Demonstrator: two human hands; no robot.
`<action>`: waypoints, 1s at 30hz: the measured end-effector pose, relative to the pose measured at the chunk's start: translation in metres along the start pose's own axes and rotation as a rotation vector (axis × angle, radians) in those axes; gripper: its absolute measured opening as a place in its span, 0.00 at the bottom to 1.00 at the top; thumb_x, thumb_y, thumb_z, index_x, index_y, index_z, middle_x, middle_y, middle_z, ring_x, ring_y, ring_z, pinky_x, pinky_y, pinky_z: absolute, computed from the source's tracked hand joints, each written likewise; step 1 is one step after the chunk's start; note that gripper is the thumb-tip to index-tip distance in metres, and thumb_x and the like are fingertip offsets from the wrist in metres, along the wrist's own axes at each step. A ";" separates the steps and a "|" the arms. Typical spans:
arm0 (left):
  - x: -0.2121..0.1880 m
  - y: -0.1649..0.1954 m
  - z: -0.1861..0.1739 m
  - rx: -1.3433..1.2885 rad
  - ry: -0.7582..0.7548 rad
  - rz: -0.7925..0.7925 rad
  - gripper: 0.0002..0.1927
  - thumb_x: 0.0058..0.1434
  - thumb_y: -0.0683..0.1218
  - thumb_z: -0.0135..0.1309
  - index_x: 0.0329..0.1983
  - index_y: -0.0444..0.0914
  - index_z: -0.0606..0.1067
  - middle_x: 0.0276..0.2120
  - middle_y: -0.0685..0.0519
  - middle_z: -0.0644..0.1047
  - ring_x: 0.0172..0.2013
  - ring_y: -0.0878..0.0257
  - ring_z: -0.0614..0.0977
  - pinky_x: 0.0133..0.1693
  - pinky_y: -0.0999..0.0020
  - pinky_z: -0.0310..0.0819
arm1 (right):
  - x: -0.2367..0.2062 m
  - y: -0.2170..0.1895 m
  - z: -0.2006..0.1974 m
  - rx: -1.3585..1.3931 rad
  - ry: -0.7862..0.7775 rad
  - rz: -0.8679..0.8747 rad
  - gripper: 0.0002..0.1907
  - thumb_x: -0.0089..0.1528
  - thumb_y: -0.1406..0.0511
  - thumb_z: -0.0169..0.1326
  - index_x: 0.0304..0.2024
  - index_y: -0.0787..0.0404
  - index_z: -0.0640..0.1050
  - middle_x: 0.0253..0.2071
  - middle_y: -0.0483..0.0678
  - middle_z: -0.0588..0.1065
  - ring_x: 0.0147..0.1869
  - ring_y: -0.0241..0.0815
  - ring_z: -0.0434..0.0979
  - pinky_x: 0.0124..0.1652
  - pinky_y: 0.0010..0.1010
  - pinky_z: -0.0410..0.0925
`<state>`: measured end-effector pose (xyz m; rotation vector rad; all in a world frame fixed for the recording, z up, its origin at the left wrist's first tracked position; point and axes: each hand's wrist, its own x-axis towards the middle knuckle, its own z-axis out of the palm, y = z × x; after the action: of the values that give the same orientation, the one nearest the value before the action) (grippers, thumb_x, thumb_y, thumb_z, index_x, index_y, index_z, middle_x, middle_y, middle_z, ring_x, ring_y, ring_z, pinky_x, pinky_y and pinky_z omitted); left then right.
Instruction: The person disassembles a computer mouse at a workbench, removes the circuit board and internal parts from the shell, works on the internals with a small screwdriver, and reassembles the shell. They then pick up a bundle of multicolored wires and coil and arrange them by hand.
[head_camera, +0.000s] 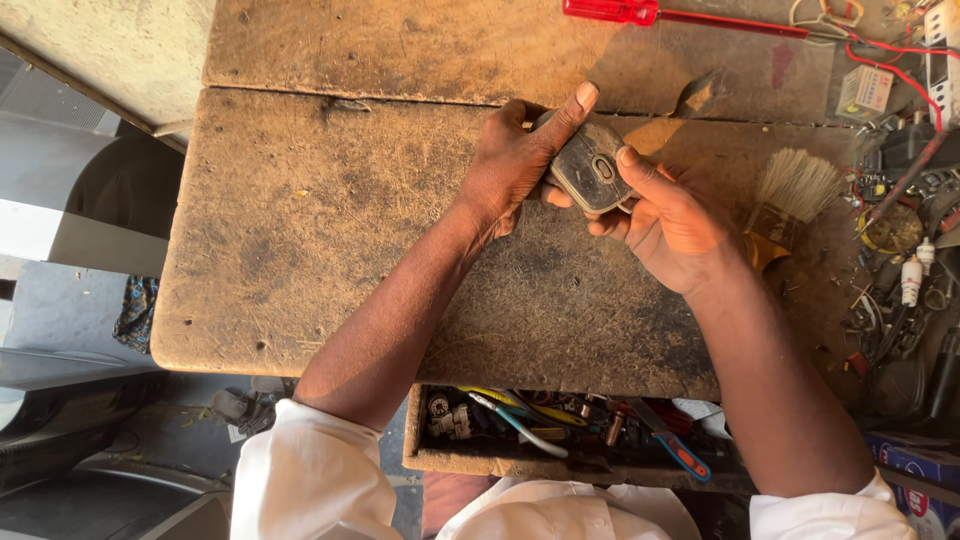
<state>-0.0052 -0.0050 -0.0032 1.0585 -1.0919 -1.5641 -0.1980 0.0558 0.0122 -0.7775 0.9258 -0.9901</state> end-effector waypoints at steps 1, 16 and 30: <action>0.000 -0.001 0.000 0.001 0.005 0.009 0.49 0.49 0.70 0.62 0.47 0.19 0.70 0.33 0.37 0.80 0.26 0.54 0.88 0.19 0.68 0.85 | 0.000 -0.001 0.000 0.017 -0.010 0.018 0.16 0.70 0.57 0.52 0.53 0.60 0.77 0.48 0.46 0.80 0.48 0.36 0.80 0.42 0.33 0.74; 0.000 -0.004 -0.006 0.072 -0.216 0.157 0.48 0.48 0.65 0.69 0.59 0.27 0.66 0.40 0.38 0.82 0.37 0.55 0.90 0.30 0.65 0.92 | 0.001 0.005 -0.005 -0.129 0.030 -0.068 0.18 0.70 0.57 0.54 0.50 0.66 0.78 0.43 0.50 0.79 0.39 0.39 0.78 0.37 0.36 0.72; 0.003 -0.001 -0.013 -0.155 -0.352 0.146 0.57 0.55 0.42 0.71 0.81 0.50 0.49 0.67 0.40 0.70 0.67 0.49 0.73 0.66 0.50 0.75 | -0.001 0.012 0.006 -0.928 0.160 -0.747 0.19 0.67 0.71 0.61 0.59 0.69 0.76 0.50 0.53 0.75 0.50 0.43 0.79 0.46 0.31 0.75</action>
<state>0.0066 -0.0099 -0.0081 0.5985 -1.2285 -1.7239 -0.1891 0.0614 0.0043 -1.9440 1.2818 -1.2603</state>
